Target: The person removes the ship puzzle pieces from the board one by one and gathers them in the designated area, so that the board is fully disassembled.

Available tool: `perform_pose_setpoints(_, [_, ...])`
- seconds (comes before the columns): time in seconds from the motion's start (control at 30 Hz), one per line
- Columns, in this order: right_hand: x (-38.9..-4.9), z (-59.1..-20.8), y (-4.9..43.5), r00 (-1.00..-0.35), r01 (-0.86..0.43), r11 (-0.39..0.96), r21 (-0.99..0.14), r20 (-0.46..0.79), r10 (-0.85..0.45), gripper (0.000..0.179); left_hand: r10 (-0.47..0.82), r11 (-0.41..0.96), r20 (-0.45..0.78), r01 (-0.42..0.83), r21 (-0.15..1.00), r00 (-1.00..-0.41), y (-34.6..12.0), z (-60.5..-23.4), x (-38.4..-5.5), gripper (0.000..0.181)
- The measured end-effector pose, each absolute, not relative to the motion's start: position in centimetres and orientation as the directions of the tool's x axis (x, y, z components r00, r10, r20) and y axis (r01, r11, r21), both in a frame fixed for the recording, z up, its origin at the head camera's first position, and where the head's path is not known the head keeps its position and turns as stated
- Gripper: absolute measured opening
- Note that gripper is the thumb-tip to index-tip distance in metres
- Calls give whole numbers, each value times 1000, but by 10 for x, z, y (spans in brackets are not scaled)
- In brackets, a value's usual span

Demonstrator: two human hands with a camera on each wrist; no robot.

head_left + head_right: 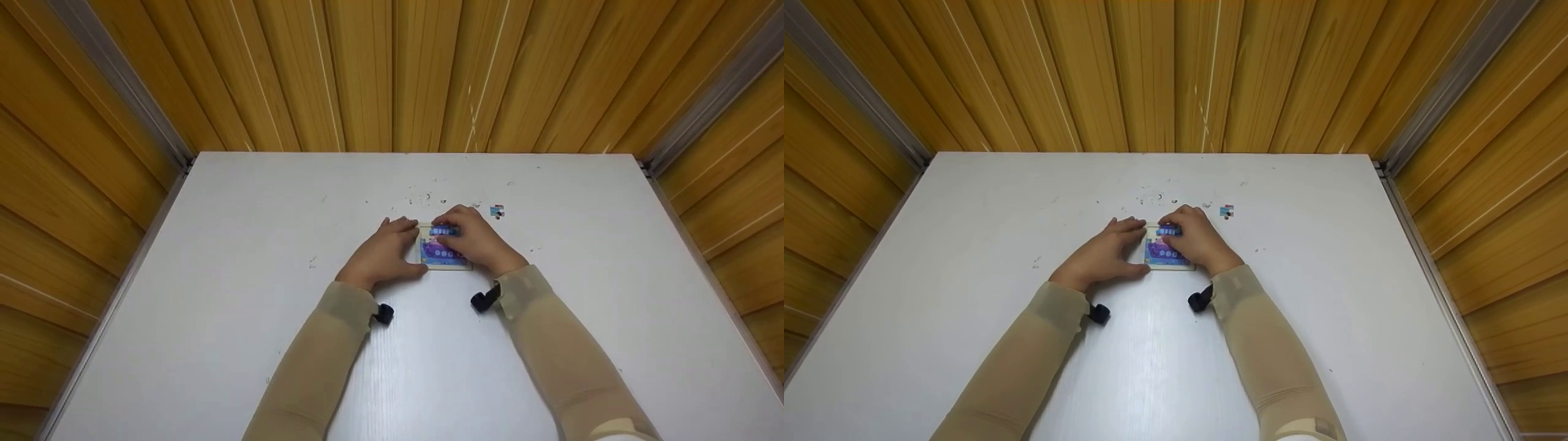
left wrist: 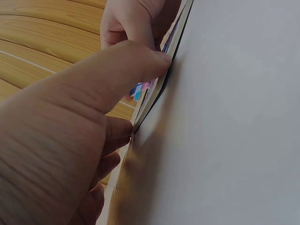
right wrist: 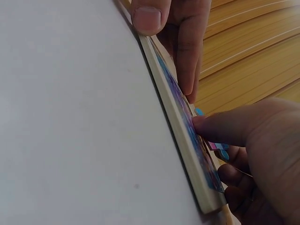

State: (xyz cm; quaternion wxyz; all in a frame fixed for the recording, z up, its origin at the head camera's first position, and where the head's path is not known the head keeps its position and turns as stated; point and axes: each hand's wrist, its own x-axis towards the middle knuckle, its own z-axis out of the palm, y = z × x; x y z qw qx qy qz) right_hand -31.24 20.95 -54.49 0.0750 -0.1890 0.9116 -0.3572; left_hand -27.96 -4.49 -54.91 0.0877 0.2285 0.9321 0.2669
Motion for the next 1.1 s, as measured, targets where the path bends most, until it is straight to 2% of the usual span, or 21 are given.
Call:
perform_pose_setpoints(0.2, [-313,-546,211,-919,-274,684,-676,-25,-393,41,480,758,-39,392,522,-876,-44,-550,-281,93])
perform_pose_setpoints(0.53, [-316,-550,215,-933,-258,628,-734,20,-360,41,464,759,-61,361,542,-884,-44,-546,-278,94])
perform_pose_setpoints(1.1, [-322,-549,234,-974,-180,482,-857,86,-210,33,454,768,-72,348,538,-888,-43,-545,-278,94])
